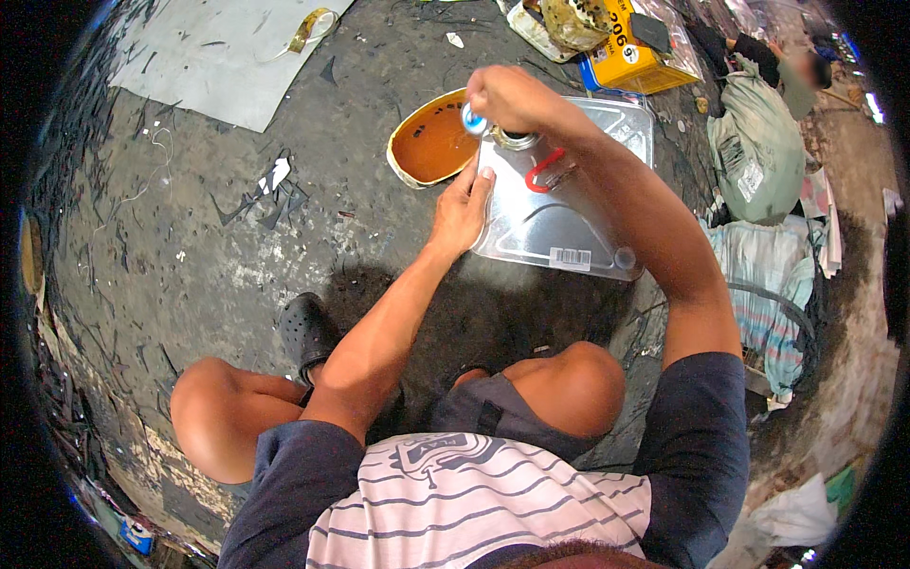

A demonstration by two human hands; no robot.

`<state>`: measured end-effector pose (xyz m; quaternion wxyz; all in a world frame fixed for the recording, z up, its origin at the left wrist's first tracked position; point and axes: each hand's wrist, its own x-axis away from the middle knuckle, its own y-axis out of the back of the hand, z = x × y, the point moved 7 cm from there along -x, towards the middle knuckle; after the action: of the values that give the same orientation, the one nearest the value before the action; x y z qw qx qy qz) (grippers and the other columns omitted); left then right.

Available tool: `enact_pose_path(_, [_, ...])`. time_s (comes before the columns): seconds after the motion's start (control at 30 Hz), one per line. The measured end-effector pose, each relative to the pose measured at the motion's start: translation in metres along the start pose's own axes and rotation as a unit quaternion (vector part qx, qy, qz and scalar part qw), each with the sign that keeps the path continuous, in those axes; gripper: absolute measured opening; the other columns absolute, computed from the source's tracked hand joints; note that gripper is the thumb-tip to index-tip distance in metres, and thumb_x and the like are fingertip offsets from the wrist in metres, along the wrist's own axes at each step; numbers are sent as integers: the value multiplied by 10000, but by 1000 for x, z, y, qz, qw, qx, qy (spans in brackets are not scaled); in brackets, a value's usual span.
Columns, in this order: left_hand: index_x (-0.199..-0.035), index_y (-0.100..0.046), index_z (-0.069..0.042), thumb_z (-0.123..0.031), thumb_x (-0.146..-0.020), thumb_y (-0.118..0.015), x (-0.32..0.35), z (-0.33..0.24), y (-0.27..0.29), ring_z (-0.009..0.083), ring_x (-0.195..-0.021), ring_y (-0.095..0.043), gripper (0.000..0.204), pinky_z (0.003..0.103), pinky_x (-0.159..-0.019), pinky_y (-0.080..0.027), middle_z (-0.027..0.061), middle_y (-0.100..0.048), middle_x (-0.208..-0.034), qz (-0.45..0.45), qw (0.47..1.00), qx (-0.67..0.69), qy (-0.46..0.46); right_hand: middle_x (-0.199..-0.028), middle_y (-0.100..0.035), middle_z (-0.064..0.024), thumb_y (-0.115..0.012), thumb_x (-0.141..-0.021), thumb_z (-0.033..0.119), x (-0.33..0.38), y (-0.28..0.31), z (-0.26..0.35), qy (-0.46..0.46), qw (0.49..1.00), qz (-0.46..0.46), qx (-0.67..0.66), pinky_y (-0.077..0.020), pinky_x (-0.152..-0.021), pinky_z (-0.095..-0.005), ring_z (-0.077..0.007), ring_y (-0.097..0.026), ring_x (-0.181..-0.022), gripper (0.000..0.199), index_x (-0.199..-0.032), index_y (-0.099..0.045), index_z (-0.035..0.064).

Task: The person pours a brown liquid from a yellow tin into a small container, then uses a brush to apply the liquid to the soles of several black flip-flops. The person handles each flip-flop one at a time, repeatedly dipping the brush and coating the sole before setting it aside.

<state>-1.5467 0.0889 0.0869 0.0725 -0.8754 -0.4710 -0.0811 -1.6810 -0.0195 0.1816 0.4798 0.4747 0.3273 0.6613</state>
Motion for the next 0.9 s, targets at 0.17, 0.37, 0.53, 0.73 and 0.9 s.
enact_pose_path(0.17, [-1551,-464,-105,-401,-1089,-469,0,2,-4,281,-1316,-577,549,385,-1122,-402,203,-618,-1409,23,1000,13,10,-982,-737,-222,-615,-926,220,-15,48,-50,-90,979,-142,111,-547,-855,-403,-339,-725,-933,297,-1134,-706,27])
enact_pose_path(0.37, [-1547,-465,-87,-385,-1082,-488,-1,6,0,275,-1308,-585,553,383,-1110,-414,189,-621,-1414,10,999,31,11,-912,-735,-61,-676,-955,245,14,104,-29,-80,980,-157,-91,-554,-790,-320,-153,-678,-840,294,-1195,-711,79])
enact_pose_path(0.53, [-1527,-475,-32,-382,-1090,-488,-2,4,-3,231,-1306,-563,560,369,-1127,-392,168,-618,-1417,19,1000,15,18,-1004,-732,-51,-621,-965,188,50,102,-25,-9,981,-168,-94,-534,-817,-299,-132,-665,-886,291,-1155,-702,-17])
enact_pose_path(0.73, [-1508,-496,-24,-377,-1093,-491,0,1,-1,220,-1294,-570,546,360,-1120,-399,171,-626,-1407,6,1000,25,14,-908,-725,-94,-630,-921,206,66,35,-25,-105,982,-24,-156,-534,-774,-336,-202,-673,-824,327,-1170,-696,4])
enact_pose_path(0.9, [-1549,-471,-107,-429,-1077,-495,-2,4,-2,260,-1307,-593,573,373,-1102,-428,185,-634,-1405,20,1000,17,8,-1104,-698,-134,-704,-903,303,72,31,-19,-7,984,-121,130,-498,-935,-422,-330,-632,-1048,341,-1172,-743,97])
